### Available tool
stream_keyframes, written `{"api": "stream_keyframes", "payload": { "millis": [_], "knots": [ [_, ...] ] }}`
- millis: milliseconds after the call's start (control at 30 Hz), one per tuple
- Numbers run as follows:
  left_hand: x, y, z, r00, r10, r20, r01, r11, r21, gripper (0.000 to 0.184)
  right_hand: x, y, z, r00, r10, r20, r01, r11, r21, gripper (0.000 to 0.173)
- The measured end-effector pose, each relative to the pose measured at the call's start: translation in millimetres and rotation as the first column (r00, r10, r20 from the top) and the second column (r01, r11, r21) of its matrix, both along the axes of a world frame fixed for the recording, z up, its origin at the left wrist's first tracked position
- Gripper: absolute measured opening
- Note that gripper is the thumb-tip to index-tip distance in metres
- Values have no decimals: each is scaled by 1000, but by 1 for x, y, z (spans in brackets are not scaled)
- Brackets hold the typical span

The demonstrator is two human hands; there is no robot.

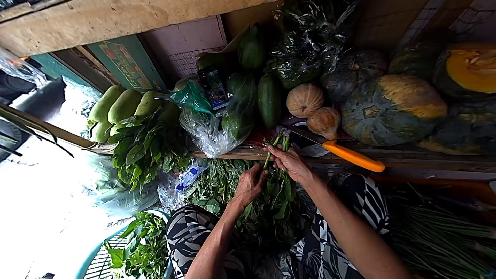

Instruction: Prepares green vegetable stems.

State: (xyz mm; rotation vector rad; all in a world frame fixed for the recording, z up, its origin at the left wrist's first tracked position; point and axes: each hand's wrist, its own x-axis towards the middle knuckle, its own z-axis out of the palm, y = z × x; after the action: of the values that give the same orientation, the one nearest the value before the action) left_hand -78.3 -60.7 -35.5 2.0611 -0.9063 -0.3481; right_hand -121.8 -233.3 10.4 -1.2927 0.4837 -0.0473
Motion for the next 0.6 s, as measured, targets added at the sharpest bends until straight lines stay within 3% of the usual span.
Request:
{"api": "stream_keyframes", "payload": {
  "millis": [600],
  "knots": [
    [-1,0,0,1000,2,26,-3,1000,31,38,0,1,-1,1000,16,-19,-16,1000,-16,19]
  ]
}}
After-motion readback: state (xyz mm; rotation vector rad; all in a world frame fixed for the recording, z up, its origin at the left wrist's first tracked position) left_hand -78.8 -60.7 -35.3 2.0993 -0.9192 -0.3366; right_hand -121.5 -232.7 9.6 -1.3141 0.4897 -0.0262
